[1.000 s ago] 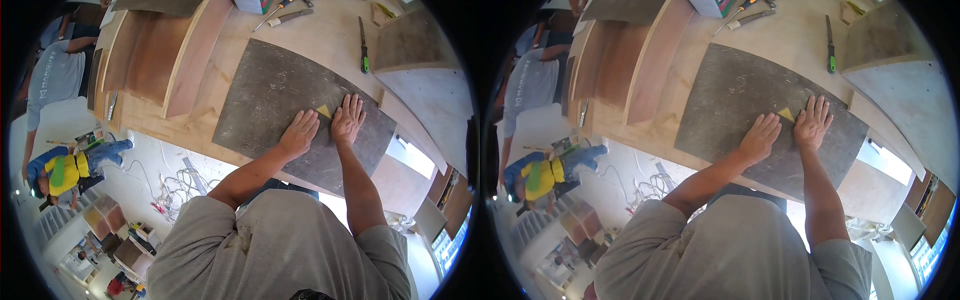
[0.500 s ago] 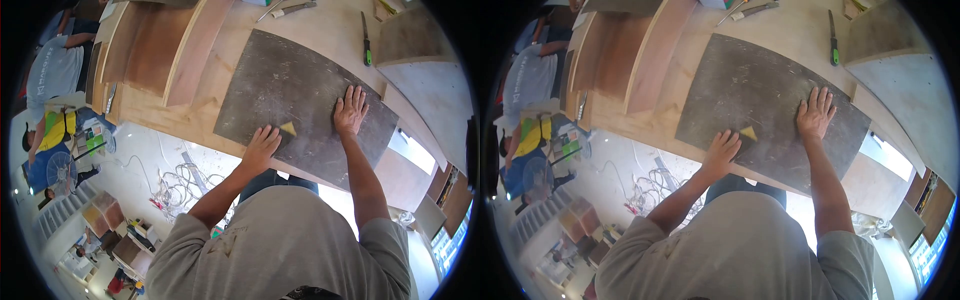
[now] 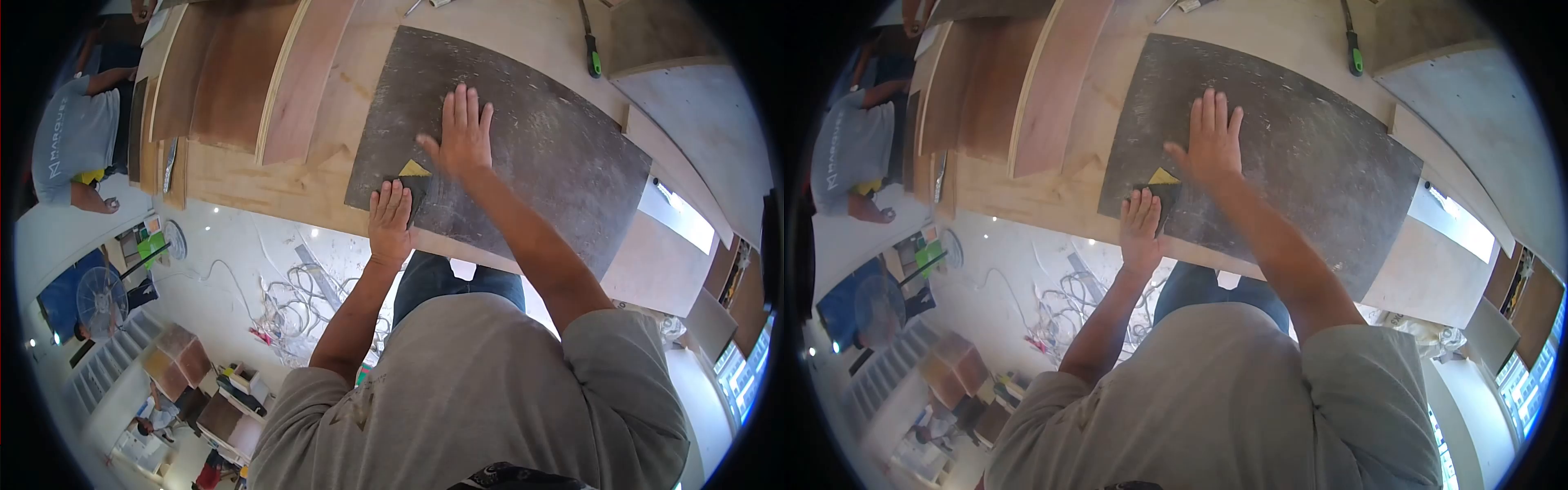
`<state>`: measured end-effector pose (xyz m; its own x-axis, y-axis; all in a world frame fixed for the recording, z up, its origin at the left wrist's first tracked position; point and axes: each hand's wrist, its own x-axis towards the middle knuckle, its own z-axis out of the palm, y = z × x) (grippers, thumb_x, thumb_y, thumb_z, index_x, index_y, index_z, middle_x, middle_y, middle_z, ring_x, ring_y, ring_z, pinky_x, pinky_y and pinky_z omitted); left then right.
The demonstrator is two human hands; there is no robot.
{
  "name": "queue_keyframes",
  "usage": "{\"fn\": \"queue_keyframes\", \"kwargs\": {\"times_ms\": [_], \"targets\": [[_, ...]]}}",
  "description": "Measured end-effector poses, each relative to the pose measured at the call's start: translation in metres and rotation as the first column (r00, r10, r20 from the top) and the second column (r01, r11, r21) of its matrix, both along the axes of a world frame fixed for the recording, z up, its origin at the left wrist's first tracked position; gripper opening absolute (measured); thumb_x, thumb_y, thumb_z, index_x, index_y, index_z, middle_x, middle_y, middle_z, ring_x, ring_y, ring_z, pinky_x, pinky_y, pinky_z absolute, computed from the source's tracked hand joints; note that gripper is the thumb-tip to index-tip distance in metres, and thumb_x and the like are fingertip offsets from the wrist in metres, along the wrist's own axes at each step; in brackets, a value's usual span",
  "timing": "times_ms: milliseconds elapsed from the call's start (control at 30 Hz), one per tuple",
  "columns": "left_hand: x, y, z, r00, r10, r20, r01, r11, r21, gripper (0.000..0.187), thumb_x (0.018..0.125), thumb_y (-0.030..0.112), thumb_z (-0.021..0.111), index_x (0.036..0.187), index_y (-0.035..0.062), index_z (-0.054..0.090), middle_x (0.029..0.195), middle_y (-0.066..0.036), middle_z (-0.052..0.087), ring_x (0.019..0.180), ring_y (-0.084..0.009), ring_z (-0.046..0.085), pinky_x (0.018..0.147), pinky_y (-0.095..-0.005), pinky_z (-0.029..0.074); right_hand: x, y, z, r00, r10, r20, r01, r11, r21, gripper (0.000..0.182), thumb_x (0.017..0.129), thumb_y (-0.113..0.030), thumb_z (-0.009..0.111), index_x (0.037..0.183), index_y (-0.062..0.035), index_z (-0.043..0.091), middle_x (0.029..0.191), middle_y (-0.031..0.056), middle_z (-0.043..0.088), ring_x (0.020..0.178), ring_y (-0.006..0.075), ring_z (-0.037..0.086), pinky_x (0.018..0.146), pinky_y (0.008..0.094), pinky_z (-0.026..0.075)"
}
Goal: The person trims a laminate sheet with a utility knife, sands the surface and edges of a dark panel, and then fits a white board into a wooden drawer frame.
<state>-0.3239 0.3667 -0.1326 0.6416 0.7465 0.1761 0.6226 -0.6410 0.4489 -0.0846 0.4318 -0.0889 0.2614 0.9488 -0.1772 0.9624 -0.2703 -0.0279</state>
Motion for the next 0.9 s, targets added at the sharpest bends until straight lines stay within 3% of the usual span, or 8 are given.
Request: {"fn": "queue_keyframes", "kwargs": {"times_ms": [100,200,400,600,767,900], "targets": [[0.000,0.000,0.001,1.000,0.009,-0.013,-0.009,0.999,-0.032,0.067,0.080,0.014,0.067,0.145,0.0008,0.054,0.159,-0.018,0.045,0.151,-0.0374,0.036,0.124,-0.0574,0.024,-0.004,-0.038,0.001,0.991,0.080,-0.106,-0.079,0.997,0.017,0.091,0.101,-0.063,0.045,0.160,0.0030,0.026,0.170,0.0202,0.019,0.158,0.0366,0.013,0.124,0.0629,0.013],[0.000,-0.002,-0.002,1.000,0.003,-0.004,-0.003,1.000,0.013,0.069,0.079,0.013,0.066,0.146,0.0008,0.053,0.159,-0.019,0.044,0.152,-0.0375,0.035,0.124,-0.0574,0.024,0.008,-0.026,-0.005,0.993,0.110,-0.047,-0.105,0.990,0.096,0.090,0.100,-0.062,0.047,0.160,0.0013,0.026,0.170,0.0183,0.019,0.159,0.0321,0.013,0.124,0.0628,0.013],[0.000,-0.001,0.000,0.999,-0.014,-0.040,0.015,1.000,0.023,0.073,0.078,0.013,0.068,0.148,0.0023,0.050,0.160,-0.020,0.042,0.153,-0.0377,0.033,0.124,-0.0581,0.024,0.037,0.035,-0.023,0.997,0.018,-0.069,0.001,0.962,0.274,0.090,0.100,-0.064,0.047,0.160,0.0014,0.028,0.169,0.0190,0.021,0.158,0.0326,0.017,0.125,0.0610,0.015],[0.000,-0.003,-0.003,0.999,-0.005,-0.037,0.006,1.000,0.026,0.074,0.079,0.015,0.070,0.149,0.0025,0.049,0.160,-0.021,0.042,0.151,-0.0386,0.035,0.123,-0.0587,0.025,0.028,-0.008,-0.022,0.992,-0.036,-0.118,0.062,0.972,0.228,0.089,0.100,-0.064,0.046,0.160,-0.0002,0.029,0.170,0.0167,0.021,0.158,0.0307,0.018,0.126,0.0601,0.014],[0.001,-0.002,0.000,0.999,-0.006,-0.049,0.007,0.999,0.032,0.074,0.079,0.014,0.071,0.149,0.0017,0.048,0.158,-0.021,0.044,0.150,-0.0403,0.036,0.123,-0.0589,0.025,0.067,0.015,-0.019,1.000,-0.021,0.002,0.020,0.975,0.221,0.083,0.102,-0.062,0.043,0.161,-0.0059,0.029,0.170,0.0138,0.023,0.158,0.0285,0.018,0.125,0.0600,0.014],[0.001,-0.001,0.001,0.997,-0.020,-0.069,0.024,0.998,0.053,0.076,0.077,0.014,0.072,0.149,0.0019,0.049,0.160,-0.021,0.042,0.151,-0.0404,0.035,0.123,-0.0588,0.025,0.112,0.016,-0.013,0.974,-0.226,-0.010,0.224,0.955,0.193,0.078,0.104,-0.060,0.041,0.161,-0.0087,0.029,0.170,0.0134,0.024,0.158,0.0292,0.018,0.125,0.0603,0.014]]}}
